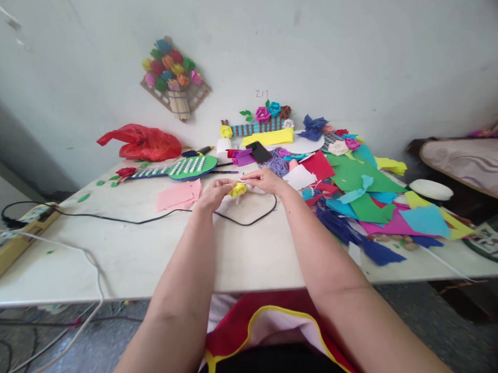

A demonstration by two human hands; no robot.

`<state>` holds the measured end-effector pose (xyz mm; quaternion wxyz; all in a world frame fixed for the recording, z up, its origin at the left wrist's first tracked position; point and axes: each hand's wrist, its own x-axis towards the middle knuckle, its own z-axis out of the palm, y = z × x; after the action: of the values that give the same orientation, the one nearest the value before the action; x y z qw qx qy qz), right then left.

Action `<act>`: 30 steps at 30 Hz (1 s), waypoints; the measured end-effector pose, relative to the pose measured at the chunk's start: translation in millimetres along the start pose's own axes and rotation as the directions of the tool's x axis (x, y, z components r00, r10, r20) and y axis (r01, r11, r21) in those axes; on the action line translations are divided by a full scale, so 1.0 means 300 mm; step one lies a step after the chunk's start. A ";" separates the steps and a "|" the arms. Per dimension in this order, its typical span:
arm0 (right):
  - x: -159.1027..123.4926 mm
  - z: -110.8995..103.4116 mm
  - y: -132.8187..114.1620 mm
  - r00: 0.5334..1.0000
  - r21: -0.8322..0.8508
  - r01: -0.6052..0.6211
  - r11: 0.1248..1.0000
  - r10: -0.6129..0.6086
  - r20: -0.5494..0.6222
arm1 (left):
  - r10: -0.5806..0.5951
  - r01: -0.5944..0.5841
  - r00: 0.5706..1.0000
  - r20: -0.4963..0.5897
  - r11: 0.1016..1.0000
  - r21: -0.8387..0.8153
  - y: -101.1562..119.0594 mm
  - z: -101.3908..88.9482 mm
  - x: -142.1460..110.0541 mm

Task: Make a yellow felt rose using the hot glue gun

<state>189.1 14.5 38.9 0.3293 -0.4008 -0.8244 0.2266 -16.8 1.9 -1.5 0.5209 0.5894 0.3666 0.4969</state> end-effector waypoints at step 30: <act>0.031 0.027 -0.004 0.990 -0.344 0.134 0.929 -0.137 0.017 | -0.326 0.235 0.931 -0.165 0.880 -0.411 0.044 0.042 -0.019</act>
<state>178.3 20.4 37.5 0.2721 -0.3953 -0.8757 0.0540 -7.1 -9.1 10.7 0.6473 0.3546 0.4013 0.5423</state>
